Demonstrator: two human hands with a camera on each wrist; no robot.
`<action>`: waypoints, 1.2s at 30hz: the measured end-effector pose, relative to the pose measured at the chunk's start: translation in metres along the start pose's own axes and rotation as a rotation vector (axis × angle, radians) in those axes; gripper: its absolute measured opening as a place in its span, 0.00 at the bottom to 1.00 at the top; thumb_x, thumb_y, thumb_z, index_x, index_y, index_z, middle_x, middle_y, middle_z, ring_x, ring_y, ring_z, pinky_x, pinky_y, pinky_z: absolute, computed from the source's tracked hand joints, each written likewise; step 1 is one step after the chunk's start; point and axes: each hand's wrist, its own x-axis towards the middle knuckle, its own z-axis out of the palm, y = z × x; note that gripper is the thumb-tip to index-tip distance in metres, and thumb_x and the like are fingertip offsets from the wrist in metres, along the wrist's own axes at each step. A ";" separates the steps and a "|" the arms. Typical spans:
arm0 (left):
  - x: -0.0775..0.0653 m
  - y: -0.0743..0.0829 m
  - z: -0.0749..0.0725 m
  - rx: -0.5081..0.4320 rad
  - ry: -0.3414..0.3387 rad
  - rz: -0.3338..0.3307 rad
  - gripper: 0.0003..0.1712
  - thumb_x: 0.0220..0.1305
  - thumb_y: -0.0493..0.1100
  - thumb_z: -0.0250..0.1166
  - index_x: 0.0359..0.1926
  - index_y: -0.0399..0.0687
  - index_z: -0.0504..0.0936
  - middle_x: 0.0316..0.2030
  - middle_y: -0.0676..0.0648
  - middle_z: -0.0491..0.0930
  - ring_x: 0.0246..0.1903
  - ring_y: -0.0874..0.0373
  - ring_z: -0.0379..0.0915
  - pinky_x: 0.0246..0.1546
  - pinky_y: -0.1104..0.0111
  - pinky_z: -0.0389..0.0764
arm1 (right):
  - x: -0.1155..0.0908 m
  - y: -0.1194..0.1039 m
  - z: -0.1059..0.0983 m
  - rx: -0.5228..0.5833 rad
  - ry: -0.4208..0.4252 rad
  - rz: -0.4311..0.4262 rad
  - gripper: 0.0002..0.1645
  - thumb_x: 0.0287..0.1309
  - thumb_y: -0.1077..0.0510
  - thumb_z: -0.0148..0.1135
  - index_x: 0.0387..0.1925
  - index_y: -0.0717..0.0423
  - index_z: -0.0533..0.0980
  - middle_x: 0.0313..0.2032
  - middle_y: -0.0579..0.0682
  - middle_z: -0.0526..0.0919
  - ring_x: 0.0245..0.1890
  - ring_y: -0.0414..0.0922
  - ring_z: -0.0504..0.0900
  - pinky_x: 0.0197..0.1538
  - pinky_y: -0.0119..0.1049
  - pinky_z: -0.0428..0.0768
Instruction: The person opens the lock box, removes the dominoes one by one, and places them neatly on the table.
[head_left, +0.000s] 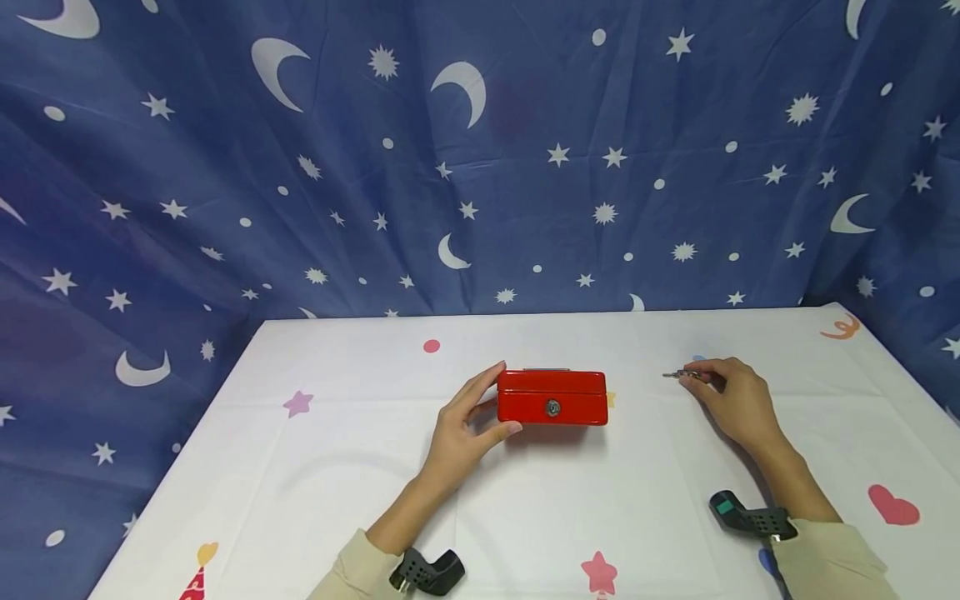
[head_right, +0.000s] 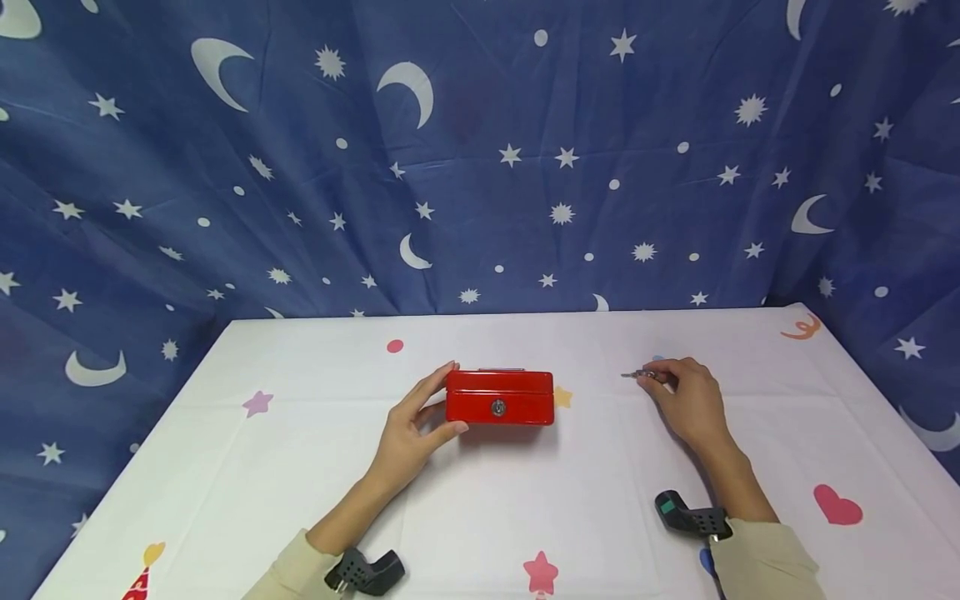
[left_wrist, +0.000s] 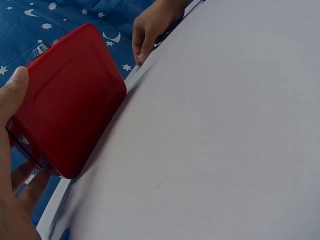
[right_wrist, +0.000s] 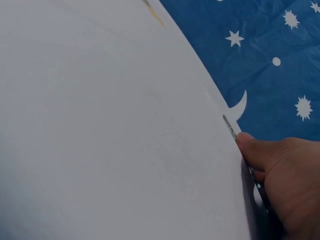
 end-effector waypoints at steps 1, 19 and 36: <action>0.000 0.000 0.000 -0.001 0.000 -0.001 0.41 0.51 0.30 0.71 0.67 0.40 0.67 0.62 0.42 0.69 0.61 0.50 0.65 0.55 0.49 0.72 | 0.000 0.000 0.000 0.000 -0.005 0.005 0.15 0.59 0.57 0.66 0.43 0.66 0.80 0.32 0.57 0.75 0.32 0.53 0.73 0.34 0.43 0.70; -0.001 -0.011 0.002 -0.016 0.005 0.007 0.42 0.52 0.30 0.71 0.68 0.42 0.66 0.63 0.43 0.68 0.62 0.51 0.65 0.55 0.52 0.72 | 0.005 -0.007 -0.004 0.019 -0.139 0.051 0.14 0.62 0.58 0.59 0.42 0.68 0.76 0.36 0.61 0.69 0.39 0.55 0.64 0.37 0.45 0.61; -0.001 -0.001 -0.001 -0.003 0.001 0.003 0.41 0.51 0.30 0.72 0.67 0.38 0.67 0.61 0.40 0.69 0.61 0.50 0.66 0.54 0.50 0.72 | 0.001 -0.009 -0.001 0.001 -0.106 0.020 0.08 0.59 0.62 0.63 0.34 0.65 0.77 0.35 0.60 0.73 0.35 0.54 0.70 0.36 0.45 0.67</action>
